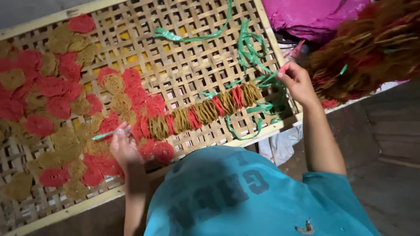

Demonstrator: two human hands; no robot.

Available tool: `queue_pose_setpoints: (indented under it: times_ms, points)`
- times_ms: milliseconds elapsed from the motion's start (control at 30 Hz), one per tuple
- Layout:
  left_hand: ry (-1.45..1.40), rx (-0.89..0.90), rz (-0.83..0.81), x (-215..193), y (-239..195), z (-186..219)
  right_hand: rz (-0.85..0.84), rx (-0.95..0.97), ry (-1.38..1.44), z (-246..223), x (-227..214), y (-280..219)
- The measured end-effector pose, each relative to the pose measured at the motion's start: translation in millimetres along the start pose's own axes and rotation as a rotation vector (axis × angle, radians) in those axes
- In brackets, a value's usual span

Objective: The person ties individual red and brown decorative rosettes onto a green ribbon using a small green tool, then gathers the completed rosettes into a bundle. The rosettes are arranged on a wooden lattice tray.

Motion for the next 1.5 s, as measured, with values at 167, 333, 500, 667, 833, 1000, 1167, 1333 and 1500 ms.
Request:
queue_pose_setpoints:
  times_ms: [167, 333, 500, 667, 833, 1000, 1167, 1333, 1500]
  points:
    - [-0.01, -0.05, -0.02, 2.4, -1.3, 7.0, -0.069, 0.187, -0.076, -6.2, -15.4, -5.1]
    - [0.032, -0.021, -0.036, 9.3, -4.4, 16.1, 0.073, 0.034, -0.65, -27.0, -10.1, -14.0]
    - [0.078, -0.037, -0.017, 11.5, -7.8, 24.8, 0.464, -0.409, -0.911, -55.8, 4.6, -46.7]
    - [0.035, 0.003, -0.065, 11.6, -8.5, 27.5, 0.151, -0.388, -0.757, -59.0, 16.6, -56.4]
    - [0.036, -0.018, -0.06, 10.0, -4.2, 23.8, 0.109, -0.258, -0.948, -36.0, 24.0, -44.3]
    - [0.045, -0.04, -0.054, 5.9, -9.1, 23.0, 0.017, -0.028, -0.483, -19.0, 14.1, -34.6]
    - [-0.161, -0.246, 0.051, 13.3, 5.8, 12.0, -0.204, 0.036, 0.662, -11.2, 35.1, -19.7]
    - [-0.475, -0.109, -0.11, 23.6, 27.4, 7.0, -0.015, -0.178, 0.788, -9.9, 16.6, -3.3]
    - [-0.572, -0.153, -0.032, 44.1, 47.2, -26.8, 0.105, 0.038, 0.914, 27.8, 27.8, 33.9]
Point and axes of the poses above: each hand's wrist, its own y-axis towards the middle knuckle, its own x-axis out of the palm, z = x × y, the point moved 1 cm from there along y, towards the middle knuckle, and after that the axes turned 10 degrees about x, right-handed, at the moved point
